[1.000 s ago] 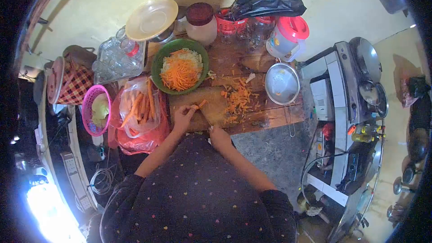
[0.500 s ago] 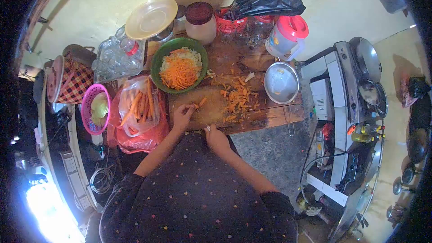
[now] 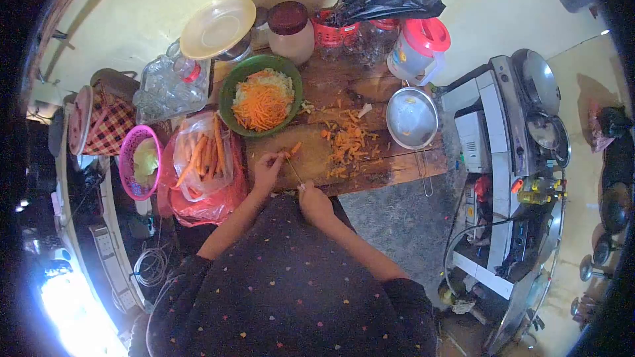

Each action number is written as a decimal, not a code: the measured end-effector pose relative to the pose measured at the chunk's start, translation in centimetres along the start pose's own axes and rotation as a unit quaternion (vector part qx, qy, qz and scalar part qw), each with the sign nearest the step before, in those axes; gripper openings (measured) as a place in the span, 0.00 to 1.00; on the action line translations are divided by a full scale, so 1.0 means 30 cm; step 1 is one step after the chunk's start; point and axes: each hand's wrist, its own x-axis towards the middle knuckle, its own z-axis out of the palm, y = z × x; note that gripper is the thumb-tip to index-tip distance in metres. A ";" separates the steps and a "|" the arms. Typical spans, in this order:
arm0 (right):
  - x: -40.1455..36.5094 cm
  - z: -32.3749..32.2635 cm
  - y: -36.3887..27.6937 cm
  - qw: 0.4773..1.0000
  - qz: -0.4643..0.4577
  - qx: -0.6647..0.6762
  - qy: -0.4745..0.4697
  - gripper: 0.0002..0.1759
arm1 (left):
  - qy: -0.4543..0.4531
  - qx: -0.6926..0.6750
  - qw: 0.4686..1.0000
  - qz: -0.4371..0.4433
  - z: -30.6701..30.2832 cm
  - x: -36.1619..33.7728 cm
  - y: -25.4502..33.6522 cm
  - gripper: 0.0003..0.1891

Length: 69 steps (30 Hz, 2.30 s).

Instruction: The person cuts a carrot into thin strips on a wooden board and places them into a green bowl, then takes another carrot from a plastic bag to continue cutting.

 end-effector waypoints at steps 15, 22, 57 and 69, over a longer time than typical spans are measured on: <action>0.060 0.033 0.015 1.000 -0.005 -0.002 -0.011 0.19 | 0.011 -0.058 0.996 -0.064 -0.001 -0.013 0.062 0.11; 0.088 0.062 0.021 0.999 0.002 -0.026 0.025 0.18 | 0.016 -0.047 0.997 -0.055 -0.001 -0.013 0.030 0.08; -0.010 -0.031 0.010 0.999 -0.007 0.027 -0.015 0.20 | 0.011 -0.056 0.996 -0.071 0.001 -0.012 0.024 0.12; -0.011 -0.020 -0.002 1.000 0.007 -0.002 -0.016 0.20 | 0.010 -0.011 0.997 -0.081 0.001 -0.009 0.006 0.10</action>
